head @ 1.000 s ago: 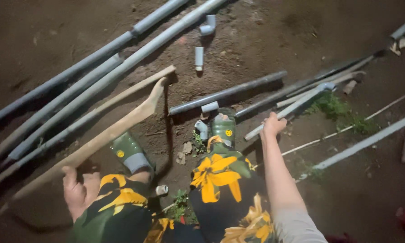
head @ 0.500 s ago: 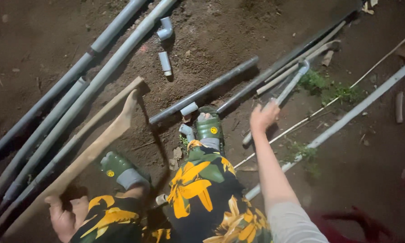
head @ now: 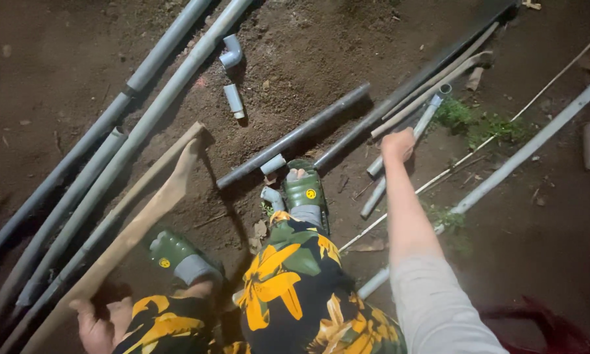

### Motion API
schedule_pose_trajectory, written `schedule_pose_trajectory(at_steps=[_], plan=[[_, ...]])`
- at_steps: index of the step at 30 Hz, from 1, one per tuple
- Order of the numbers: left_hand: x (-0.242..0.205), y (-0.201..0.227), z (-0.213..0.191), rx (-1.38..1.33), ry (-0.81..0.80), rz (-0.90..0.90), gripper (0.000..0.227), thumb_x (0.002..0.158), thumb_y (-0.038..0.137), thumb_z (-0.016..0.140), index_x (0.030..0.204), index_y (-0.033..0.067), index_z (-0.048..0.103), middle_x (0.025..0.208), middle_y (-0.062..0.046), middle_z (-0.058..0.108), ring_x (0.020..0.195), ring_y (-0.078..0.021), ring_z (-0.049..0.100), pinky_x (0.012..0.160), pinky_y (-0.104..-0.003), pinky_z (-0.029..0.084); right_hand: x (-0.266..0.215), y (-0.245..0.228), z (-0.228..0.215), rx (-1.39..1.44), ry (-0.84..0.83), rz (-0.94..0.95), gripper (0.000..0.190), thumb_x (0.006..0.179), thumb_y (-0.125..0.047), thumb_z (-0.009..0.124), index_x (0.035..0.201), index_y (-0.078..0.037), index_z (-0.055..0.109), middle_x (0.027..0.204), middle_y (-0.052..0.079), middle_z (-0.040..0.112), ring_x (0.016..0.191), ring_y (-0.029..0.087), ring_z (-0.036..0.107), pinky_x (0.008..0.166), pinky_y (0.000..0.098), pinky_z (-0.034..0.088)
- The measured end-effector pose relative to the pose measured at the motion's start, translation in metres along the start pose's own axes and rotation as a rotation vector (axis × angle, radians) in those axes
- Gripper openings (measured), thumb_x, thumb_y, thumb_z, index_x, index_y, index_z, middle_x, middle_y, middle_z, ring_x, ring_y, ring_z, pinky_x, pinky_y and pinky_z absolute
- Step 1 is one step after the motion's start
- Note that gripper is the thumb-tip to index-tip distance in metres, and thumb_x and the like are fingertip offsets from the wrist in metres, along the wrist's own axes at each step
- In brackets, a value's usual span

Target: Assembling PVC pipes and connectors on the ground to create a plumbing layout

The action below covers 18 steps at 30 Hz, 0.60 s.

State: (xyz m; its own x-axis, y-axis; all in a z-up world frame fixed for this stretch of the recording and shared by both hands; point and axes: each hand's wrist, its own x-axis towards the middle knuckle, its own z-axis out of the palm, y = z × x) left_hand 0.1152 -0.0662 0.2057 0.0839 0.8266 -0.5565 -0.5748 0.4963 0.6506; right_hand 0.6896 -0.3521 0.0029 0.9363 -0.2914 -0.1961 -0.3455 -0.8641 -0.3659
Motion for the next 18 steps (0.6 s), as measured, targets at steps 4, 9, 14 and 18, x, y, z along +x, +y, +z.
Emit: schedule_pose_trajectory(at_steps=[4, 9, 14, 18], plan=[[0.0, 0.002, 0.01, 0.064, -0.07, -0.023, 0.054, 0.076, 0.038, 0.077, 0.12, 0.0112, 0.064, 0.121, -0.005, 0.065, 0.118, -0.0155, 0.059, 0.105, -0.028, 0.04, 0.018, -0.008, 0.013, -0.126, -0.047, 0.099, 0.023, 0.08, -0.02, 0.058, 0.099, -0.007, 0.058, 0.102, 0.023, 0.064, 0.097, 0.042, 0.061, 0.082, 0.0481, 0.048], [-0.008, 0.002, 0.024, -0.04, -0.219, -0.14, 0.058, 0.087, 0.038, 0.071, 0.129, 0.0008, 0.057, 0.127, -0.016, 0.059, 0.118, -0.0259, 0.054, 0.099, -0.036, 0.036, 0.039, -0.008, 0.028, -0.061, -0.029, 0.272, 0.032, 0.069, -0.023, 0.072, 0.096, -0.007, 0.065, 0.097, 0.019, 0.067, 0.092, 0.039, 0.064, 0.075, 0.0462, 0.053], [-0.001, 0.0, 0.015, 0.096, -0.213, -0.12, 0.059, 0.084, 0.046, 0.069, 0.127, 0.0079, 0.057, 0.131, -0.007, 0.057, 0.132, -0.0196, 0.045, 0.113, -0.036, 0.025, 0.04, -0.012, 0.023, -0.052, -0.048, 0.356, 0.029, 0.069, -0.021, 0.07, 0.094, -0.008, 0.069, 0.096, 0.015, 0.068, 0.088, 0.035, 0.067, 0.069, 0.0453, 0.055], [0.004, -0.003, 0.008, 0.061, -0.143, -0.074, 0.056, 0.081, 0.041, 0.072, 0.126, 0.0107, 0.058, 0.127, -0.006, 0.06, 0.126, -0.0182, 0.051, 0.108, -0.035, 0.032, 0.019, -0.037, -0.001, 0.277, -0.089, 0.504, 0.015, 0.072, 0.0, 0.054, 0.085, -0.003, 0.061, 0.075, 0.013, 0.061, 0.064, 0.029, 0.062, 0.053, 0.0398, 0.051]])
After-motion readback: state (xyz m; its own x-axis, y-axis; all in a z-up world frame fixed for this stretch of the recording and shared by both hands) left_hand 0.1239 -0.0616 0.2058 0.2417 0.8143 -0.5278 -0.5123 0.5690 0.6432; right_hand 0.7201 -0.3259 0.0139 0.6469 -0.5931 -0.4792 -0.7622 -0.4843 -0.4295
